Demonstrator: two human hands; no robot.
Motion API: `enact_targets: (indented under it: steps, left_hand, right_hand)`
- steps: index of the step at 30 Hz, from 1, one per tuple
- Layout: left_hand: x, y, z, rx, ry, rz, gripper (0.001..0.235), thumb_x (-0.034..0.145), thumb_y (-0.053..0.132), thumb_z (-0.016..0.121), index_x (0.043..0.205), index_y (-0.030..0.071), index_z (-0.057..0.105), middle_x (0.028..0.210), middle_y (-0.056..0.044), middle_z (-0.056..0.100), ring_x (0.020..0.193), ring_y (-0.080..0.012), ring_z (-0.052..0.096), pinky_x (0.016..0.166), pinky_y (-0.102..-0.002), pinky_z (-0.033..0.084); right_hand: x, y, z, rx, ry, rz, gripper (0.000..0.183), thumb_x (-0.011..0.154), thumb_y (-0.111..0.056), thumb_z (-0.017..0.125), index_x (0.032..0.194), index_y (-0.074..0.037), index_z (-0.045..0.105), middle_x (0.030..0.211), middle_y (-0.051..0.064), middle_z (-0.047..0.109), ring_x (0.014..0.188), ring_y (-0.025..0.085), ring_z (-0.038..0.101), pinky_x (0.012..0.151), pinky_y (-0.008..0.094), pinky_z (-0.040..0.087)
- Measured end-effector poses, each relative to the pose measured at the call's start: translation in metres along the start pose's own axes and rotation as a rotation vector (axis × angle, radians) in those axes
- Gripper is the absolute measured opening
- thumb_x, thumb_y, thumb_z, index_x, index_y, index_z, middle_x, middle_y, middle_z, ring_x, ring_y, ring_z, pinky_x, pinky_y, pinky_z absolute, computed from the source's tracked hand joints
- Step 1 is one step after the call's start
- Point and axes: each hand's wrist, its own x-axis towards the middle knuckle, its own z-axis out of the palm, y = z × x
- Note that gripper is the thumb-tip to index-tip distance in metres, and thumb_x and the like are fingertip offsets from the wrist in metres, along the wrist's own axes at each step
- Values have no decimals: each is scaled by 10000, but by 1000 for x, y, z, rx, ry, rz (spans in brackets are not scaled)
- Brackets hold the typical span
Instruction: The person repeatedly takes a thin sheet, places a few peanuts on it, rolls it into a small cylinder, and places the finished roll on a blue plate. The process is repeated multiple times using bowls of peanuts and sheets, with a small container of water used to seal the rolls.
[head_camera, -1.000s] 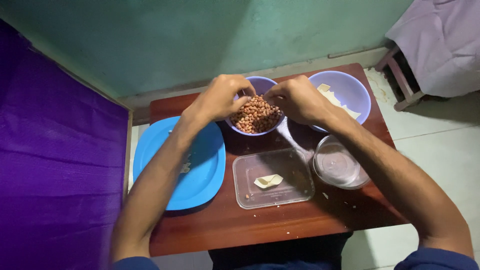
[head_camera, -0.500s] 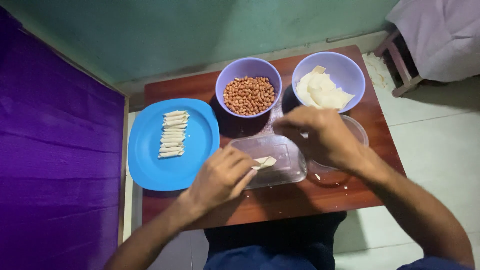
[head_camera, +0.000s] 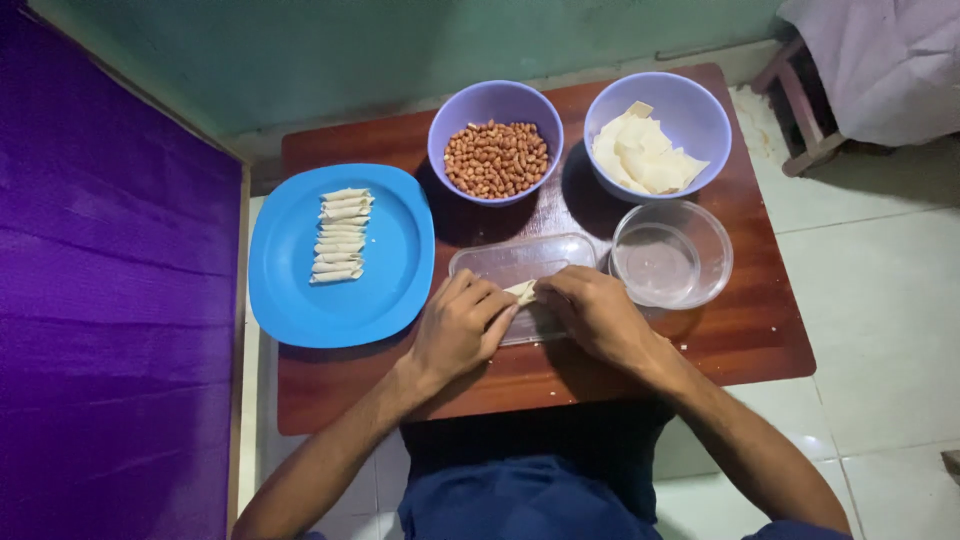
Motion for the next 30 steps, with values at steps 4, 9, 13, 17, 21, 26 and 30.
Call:
enact_targets:
  steps: [4, 9, 13, 17, 21, 26, 30]
  left_hand:
    - [-3, -2, 2, -49, -24, -39, 84, 900, 220, 745, 944, 149, 743, 861, -26, 665, 862, -247, 603, 750, -368, 489]
    - [-2, -3, -3, -75, -68, -66, 138, 859, 222, 790, 960, 141, 742, 884, -35, 669, 883, -249, 604, 781, -378, 479]
    - [-3, -4, -1, -77, -49, -62, 104, 879, 232, 772, 940, 151, 747, 902, -28, 664, 898, -246, 596, 774, -372, 471]
    - [-4, -2, -3, -56, -41, -56, 107, 876, 240, 773, 949, 165, 753, 915, -21, 656, 914, -244, 595, 769, -371, 458]
    - [-4, 0, -5, -54, -31, -56, 113, 879, 247, 767, 961, 170, 754, 926, -16, 654, 921, -238, 587, 763, -368, 438]
    - [-5, 2, -6, -64, -14, -41, 88, 874, 225, 757, 948, 177, 758, 922, -1, 650, 923, -234, 578, 779, -364, 422]
    - [-1, 5, -10, -53, 5, -24, 48, 868, 206, 761, 907, 177, 754, 896, 7, 654, 912, -218, 576, 777, -359, 406]
  right_hand:
    - [-2, 2, 9, -62, 36, -19, 131, 914, -145, 702, 1026, -195, 750, 905, 52, 715, 905, 287, 713, 773, 409, 580]
    - [-3, -7, 7, -86, -3, -74, 182, 847, -69, 718, 999, -150, 777, 920, 81, 718, 879, 306, 687, 756, 420, 556]
    - [-6, -14, -1, -76, -23, -78, 173, 857, -63, 716, 981, -169, 775, 954, 55, 710, 928, 286, 678, 786, 394, 556]
    - [-8, -16, 0, -14, -26, -97, 182, 870, -60, 703, 1013, -149, 772, 979, 84, 698, 940, 324, 652, 795, 421, 549]
    - [-10, -11, 0, 31, -28, -111, 182, 846, -79, 736, 1012, -147, 768, 983, 103, 689, 922, 353, 637, 794, 453, 543]
    - [-12, -12, -1, 46, -31, -67, 274, 789, -78, 761, 1029, -207, 793, 983, 47, 718, 932, 297, 658, 809, 415, 560]
    - [-8, -20, -2, 40, -7, -53, 264, 794, -59, 750, 1019, -189, 798, 953, 53, 727, 902, 293, 669, 801, 410, 564]
